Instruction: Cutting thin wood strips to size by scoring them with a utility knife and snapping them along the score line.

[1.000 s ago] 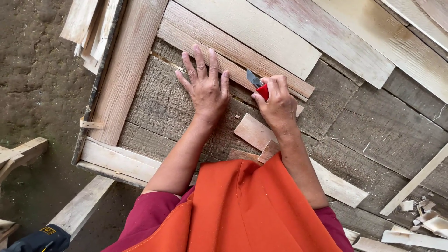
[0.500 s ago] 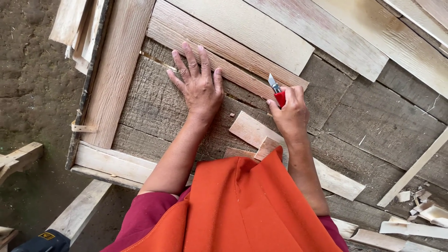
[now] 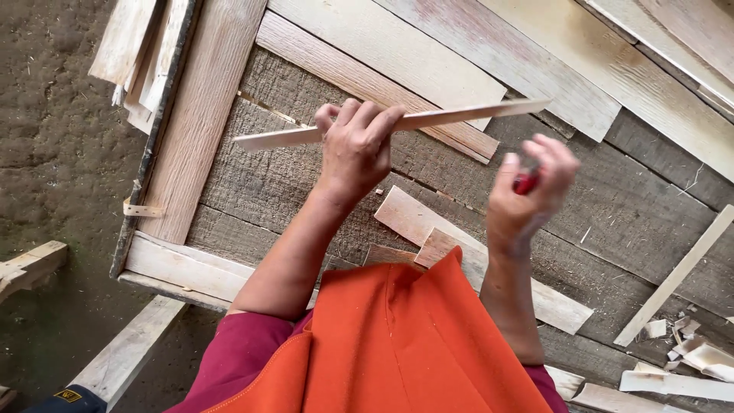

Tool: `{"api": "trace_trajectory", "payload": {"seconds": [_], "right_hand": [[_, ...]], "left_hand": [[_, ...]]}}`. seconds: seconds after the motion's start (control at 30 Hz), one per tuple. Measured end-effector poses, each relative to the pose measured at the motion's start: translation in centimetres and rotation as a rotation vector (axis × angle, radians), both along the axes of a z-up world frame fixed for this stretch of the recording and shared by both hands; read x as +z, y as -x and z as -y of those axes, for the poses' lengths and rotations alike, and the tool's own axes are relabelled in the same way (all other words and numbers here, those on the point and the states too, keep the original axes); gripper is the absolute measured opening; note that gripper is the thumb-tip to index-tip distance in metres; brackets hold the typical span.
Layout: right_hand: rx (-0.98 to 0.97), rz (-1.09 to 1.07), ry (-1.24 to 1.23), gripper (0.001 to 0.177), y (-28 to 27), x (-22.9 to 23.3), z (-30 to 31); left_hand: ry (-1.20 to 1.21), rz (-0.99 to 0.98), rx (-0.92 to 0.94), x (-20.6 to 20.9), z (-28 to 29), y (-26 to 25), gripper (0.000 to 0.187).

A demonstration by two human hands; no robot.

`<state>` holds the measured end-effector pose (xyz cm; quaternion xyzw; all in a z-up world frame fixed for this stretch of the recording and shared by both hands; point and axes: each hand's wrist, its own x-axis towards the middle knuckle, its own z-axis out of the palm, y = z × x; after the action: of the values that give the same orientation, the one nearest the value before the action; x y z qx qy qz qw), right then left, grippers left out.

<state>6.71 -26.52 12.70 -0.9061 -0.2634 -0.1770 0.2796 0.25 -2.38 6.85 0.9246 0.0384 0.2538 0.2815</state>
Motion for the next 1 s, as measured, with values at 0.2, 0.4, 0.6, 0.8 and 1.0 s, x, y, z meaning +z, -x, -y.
{"api": "trace_trajectory", "payload": {"seconds": [0.2,0.4,0.6,0.8,1.0], "right_hand": [[-0.108,-0.189,-0.339,0.021,1.2,-0.6,-0.5],[-0.205,-0.763,-0.697,0.024,2.8,-3.8,-2.1],[-0.312,-0.603,-0.723,0.021,2.3,-5.5,-1.4],[-0.308,-0.46,-0.514,0.024,1.5,-5.7,0.3],[-0.24,-0.678,-0.636,0.023,2.7,-4.2,-0.8]], "left_hand": [[0.289,-0.277,0.036,1.3,1.1,-0.1,0.033],[0.361,-0.462,-0.022,1.4,1.3,0.3,0.035],[0.284,-0.532,-0.201,2.4,1.0,0.1,0.058],[0.378,-0.617,-0.285,3.9,0.6,-0.3,0.028],[0.637,-0.576,-0.158,3.9,1.8,-0.3,0.01]]}}
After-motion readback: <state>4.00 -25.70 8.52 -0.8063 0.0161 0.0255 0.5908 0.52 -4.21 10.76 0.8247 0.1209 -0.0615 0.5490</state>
